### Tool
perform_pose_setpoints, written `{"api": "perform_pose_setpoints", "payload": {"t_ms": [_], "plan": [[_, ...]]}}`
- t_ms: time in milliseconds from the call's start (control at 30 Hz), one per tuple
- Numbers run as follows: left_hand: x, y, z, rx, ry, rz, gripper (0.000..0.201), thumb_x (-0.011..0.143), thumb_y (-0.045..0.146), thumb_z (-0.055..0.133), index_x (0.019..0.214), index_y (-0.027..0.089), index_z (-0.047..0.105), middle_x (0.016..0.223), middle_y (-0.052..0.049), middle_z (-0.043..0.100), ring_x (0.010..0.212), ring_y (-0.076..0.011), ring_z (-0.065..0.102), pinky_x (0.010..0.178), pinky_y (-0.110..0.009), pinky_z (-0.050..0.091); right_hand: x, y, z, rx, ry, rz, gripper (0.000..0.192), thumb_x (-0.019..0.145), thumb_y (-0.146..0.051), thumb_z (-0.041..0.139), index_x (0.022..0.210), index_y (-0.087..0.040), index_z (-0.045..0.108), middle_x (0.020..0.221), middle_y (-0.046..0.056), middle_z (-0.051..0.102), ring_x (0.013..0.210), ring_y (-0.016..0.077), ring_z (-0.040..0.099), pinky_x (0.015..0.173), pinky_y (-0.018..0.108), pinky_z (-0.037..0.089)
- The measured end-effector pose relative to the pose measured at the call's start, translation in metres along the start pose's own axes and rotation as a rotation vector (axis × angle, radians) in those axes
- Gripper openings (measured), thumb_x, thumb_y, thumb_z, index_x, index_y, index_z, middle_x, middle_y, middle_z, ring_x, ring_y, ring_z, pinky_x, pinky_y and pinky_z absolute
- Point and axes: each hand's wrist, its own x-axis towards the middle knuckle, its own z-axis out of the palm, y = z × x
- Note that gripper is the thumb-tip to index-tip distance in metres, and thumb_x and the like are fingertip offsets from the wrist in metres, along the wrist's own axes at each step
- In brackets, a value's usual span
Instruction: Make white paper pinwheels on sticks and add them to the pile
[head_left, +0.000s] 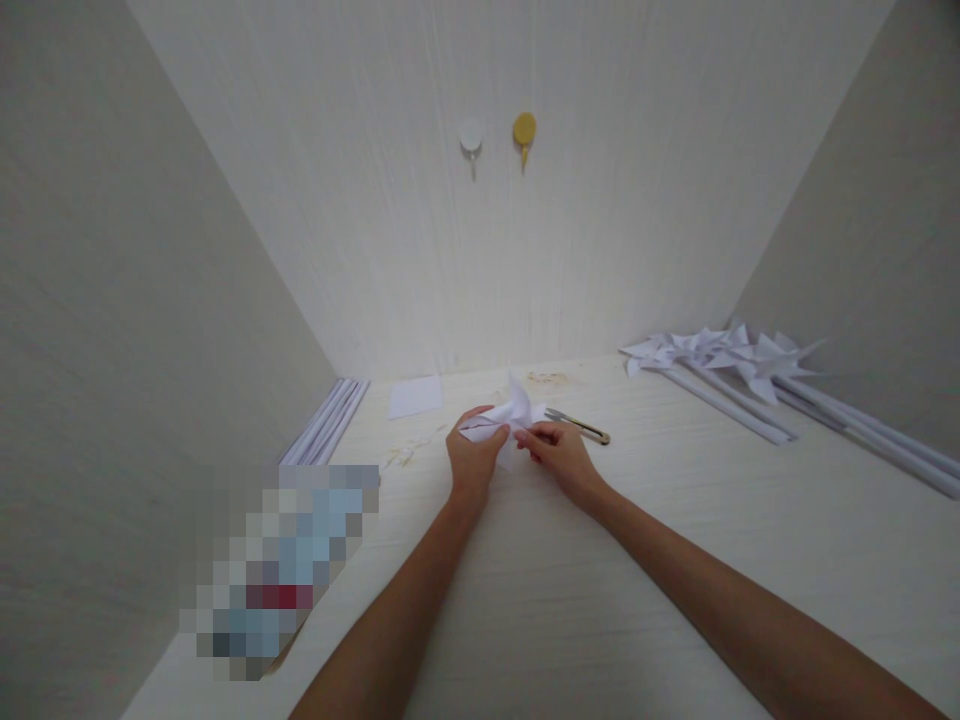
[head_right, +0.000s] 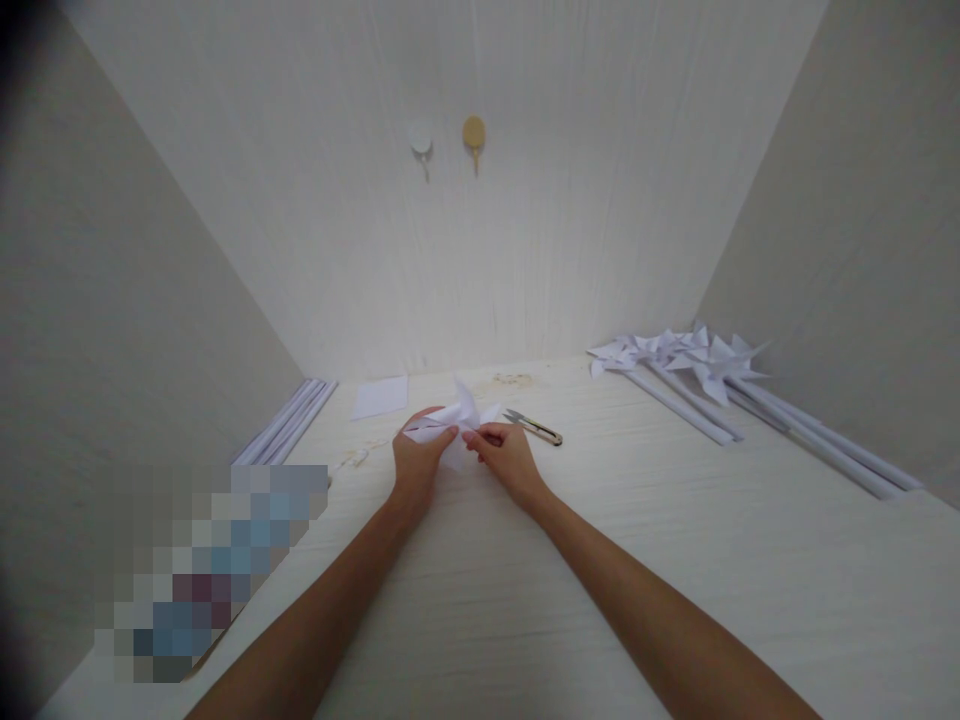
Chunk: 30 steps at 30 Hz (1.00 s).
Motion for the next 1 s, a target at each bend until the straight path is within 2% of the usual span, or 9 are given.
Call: {"api": "perform_pose_setpoints", "payload": {"t_ms": [100, 200, 300, 367, 467, 567, 633, 767, 1000], "plan": [[0.002, -0.001, -0.001, -0.023, 0.027, -0.009, 0.034, 0.046, 0.015, 0.067, 0.079, 0.015, 0.062, 0.066, 0.001, 0.062, 0.058, -0.011, 0.055, 0.056, -0.022, 0.044, 0.0, -0.001, 0.001, 0.033, 0.011, 0.014, 0.024, 0.059, -0.039, 0.063, 0.058, -0.016, 0.057, 0.047, -0.004, 0.046, 0.041, 0.0078, 0.038, 0.042, 0.023, 0.03], [0.002, 0.0, -0.001, -0.021, 0.06, -0.006, 0.031, 0.046, 0.015, 0.067, 0.077, 0.014, 0.062, 0.068, 0.0, 0.063, 0.06, -0.0116, 0.056, 0.058, -0.023, 0.044, 0.0, 0.001, -0.001, 0.011, 0.128, -0.045, 0.025, 0.058, -0.038, 0.064, 0.068, -0.017, 0.054, 0.055, -0.004, 0.045, 0.046, 0.0086, 0.039, 0.044, 0.023, 0.033], [0.0, 0.003, -0.001, 0.024, 0.062, 0.001, 0.03, 0.048, 0.015, 0.066, 0.078, 0.015, 0.063, 0.068, 0.0, 0.063, 0.062, -0.0123, 0.057, 0.059, -0.023, 0.045, -0.001, 0.002, -0.006, -0.161, 0.353, -0.235, 0.027, 0.059, -0.032, 0.066, 0.077, -0.018, 0.052, 0.066, -0.002, 0.043, 0.053, 0.0099, 0.039, 0.049, 0.025, 0.038], [-0.001, 0.004, -0.001, 0.064, 0.035, 0.023, 0.031, 0.048, 0.015, 0.065, 0.079, 0.015, 0.063, 0.068, 0.0, 0.063, 0.061, -0.0123, 0.057, 0.058, -0.023, 0.044, -0.003, 0.002, -0.01, -0.315, 0.428, -0.405, 0.026, 0.063, -0.029, 0.064, 0.085, -0.019, 0.054, 0.08, 0.003, 0.044, 0.063, 0.0126, 0.043, 0.056, 0.029, 0.042], [-0.003, 0.006, -0.002, 0.125, -0.017, 0.08, 0.032, 0.049, 0.016, 0.065, 0.08, 0.015, 0.062, 0.065, 0.001, 0.061, 0.057, -0.0112, 0.055, 0.055, -0.022, 0.042, -0.006, 0.001, -0.013, -0.548, 0.367, -0.645, 0.022, 0.073, -0.027, 0.055, 0.095, -0.021, 0.056, 0.103, 0.009, 0.041, 0.085, 0.0182, 0.046, 0.071, 0.035, 0.043], [-0.006, 0.009, -0.002, 0.168, -0.048, 0.117, 0.032, 0.048, 0.015, 0.065, 0.08, 0.013, 0.062, 0.06, 0.002, 0.059, 0.053, -0.0101, 0.052, 0.051, -0.021, 0.04, -0.008, 0.001, -0.014, -0.706, 0.297, -0.766, 0.023, 0.076, -0.029, 0.052, 0.099, -0.023, 0.055, 0.116, 0.01, 0.036, 0.097, 0.0218, 0.043, 0.079, 0.039, 0.04], [-0.009, 0.011, -0.002, 0.172, -0.071, 0.124, 0.032, 0.048, 0.015, 0.065, 0.08, 0.013, 0.061, 0.057, 0.003, 0.058, 0.05, -0.0096, 0.05, 0.049, -0.02, 0.039, -0.009, 0.001, -0.013, -0.773, 0.289, -0.771, 0.021, 0.077, -0.032, 0.052, 0.095, -0.023, 0.056, 0.12, 0.01, 0.034, 0.102, 0.0243, 0.04, 0.081, 0.042, 0.038], [-0.011, 0.013, -0.002, 0.153, -0.125, 0.137, 0.032, 0.048, 0.013, 0.064, 0.08, 0.014, 0.061, 0.052, 0.004, 0.056, 0.048, -0.0095, 0.049, 0.048, -0.02, 0.038, -0.009, 0.001, -0.012, -0.858, 0.318, -0.664, 0.015, 0.078, -0.033, 0.049, 0.081, -0.022, 0.059, 0.119, 0.009, 0.037, 0.107, 0.027, 0.037, 0.083, 0.045, 0.033], [-0.009, 0.01, -0.002, 0.133, -0.15, 0.102, 0.037, 0.048, 0.013, 0.065, 0.085, 0.013, 0.061, 0.055, 0.004, 0.055, 0.047, -0.0077, 0.046, 0.046, -0.019, 0.036, -0.007, 0.003, -0.012, -0.801, 0.31, -0.601, 0.015, 0.079, -0.029, 0.049, 0.071, -0.021, 0.06, 0.113, 0.007, 0.043, 0.105, 0.0256, 0.038, 0.083, 0.043, 0.031]]}}
